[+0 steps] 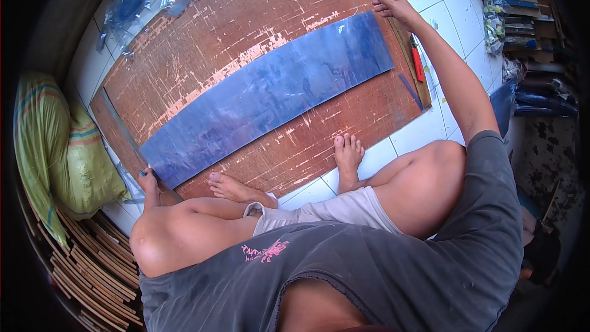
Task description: The person measures and marks a blue plastic sheet on a wooden board using a metal ruler and a pen, then cuts along the marked lines with a utility knife.
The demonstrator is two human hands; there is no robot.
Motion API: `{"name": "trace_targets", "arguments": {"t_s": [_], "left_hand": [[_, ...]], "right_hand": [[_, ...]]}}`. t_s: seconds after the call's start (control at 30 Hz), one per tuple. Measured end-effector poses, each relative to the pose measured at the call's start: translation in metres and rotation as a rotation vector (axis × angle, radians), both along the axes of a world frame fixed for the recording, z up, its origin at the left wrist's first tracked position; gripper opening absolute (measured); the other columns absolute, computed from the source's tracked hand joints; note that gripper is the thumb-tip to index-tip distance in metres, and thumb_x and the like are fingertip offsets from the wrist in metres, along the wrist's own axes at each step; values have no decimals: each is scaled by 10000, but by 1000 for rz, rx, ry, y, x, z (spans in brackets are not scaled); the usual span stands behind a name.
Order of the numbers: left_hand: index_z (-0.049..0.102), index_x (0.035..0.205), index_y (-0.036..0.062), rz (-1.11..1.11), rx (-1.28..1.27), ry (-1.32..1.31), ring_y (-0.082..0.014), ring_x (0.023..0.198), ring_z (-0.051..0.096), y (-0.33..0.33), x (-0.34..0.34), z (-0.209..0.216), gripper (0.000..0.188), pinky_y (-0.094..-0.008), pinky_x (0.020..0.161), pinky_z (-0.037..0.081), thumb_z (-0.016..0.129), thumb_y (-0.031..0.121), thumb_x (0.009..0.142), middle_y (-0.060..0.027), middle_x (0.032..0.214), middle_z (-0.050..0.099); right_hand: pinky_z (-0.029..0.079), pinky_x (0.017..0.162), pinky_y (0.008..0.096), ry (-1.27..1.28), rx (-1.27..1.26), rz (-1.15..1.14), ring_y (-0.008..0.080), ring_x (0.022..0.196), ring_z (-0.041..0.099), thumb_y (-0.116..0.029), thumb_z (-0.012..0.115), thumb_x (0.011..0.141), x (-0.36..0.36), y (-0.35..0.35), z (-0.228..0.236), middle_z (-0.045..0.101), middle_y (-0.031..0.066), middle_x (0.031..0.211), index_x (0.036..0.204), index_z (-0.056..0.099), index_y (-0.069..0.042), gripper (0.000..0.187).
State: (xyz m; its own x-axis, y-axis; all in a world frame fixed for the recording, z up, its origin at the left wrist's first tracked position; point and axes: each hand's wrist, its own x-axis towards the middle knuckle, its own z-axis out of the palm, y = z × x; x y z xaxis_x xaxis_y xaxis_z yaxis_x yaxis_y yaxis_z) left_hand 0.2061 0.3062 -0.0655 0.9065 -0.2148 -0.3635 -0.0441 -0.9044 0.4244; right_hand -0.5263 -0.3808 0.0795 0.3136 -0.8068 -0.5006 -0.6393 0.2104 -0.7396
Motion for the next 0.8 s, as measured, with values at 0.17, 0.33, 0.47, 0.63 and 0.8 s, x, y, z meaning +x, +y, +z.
{"name": "trace_targets", "arguments": {"t_s": [0.17, 0.33, 0.47, 0.63, 0.8], "left_hand": [[674, 966, 55, -17, -107, 121, -149, 806, 612, -3, 9, -2, 238, -322, 764, 492, 773, 270, 945, -38, 894, 687], [613, 959, 72, 12, -254, 170, -114, 768, 570, 3, 8, -2, 193, -273, 701, 460, 764, 192, 962, 3, 841, 630], [669, 1031, 62, 5, -413, 86, -106, 805, 561, 13, 63, 76, 169, -276, 716, 456, 765, 182, 961, 16, 868, 638], [677, 940, 120, -202, -322, 11, -62, 701, 442, -79, 120, 190, 199, -247, 624, 316, 717, 305, 1001, 68, 799, 575], [692, 1149, 81, -289, -717, 12, -61, 786, 466, -274, 163, 285, 298, -247, 701, 373, 683, 350, 1020, 48, 906, 568]], "right_hand": [[525, 844, 261, 1, -10, -7, 96, 950, 637, -512, 608, 1026, -6, 4, -4, 646, 6, 1069, 1226, 623, -92, 465], [531, 827, 253, 10, -22, 19, 92, 927, 643, -515, 621, 1018, 3, 4, 3, 661, 3, 1041, 1207, 633, -93, 463], [540, 821, 253, -90, -11, 59, 99, 937, 657, -512, 617, 1021, 18, 5, 5, 677, 18, 1044, 1201, 642, -86, 463], [557, 822, 306, -158, -16, 78, 167, 966, 670, -555, 660, 971, 12, 8, 12, 681, 86, 1077, 1216, 641, -32, 578], [559, 790, 293, -140, -31, 70, 159, 911, 672, -488, 640, 1008, 2, 4, 12, 689, 79, 1039, 1191, 644, -21, 501]]}}
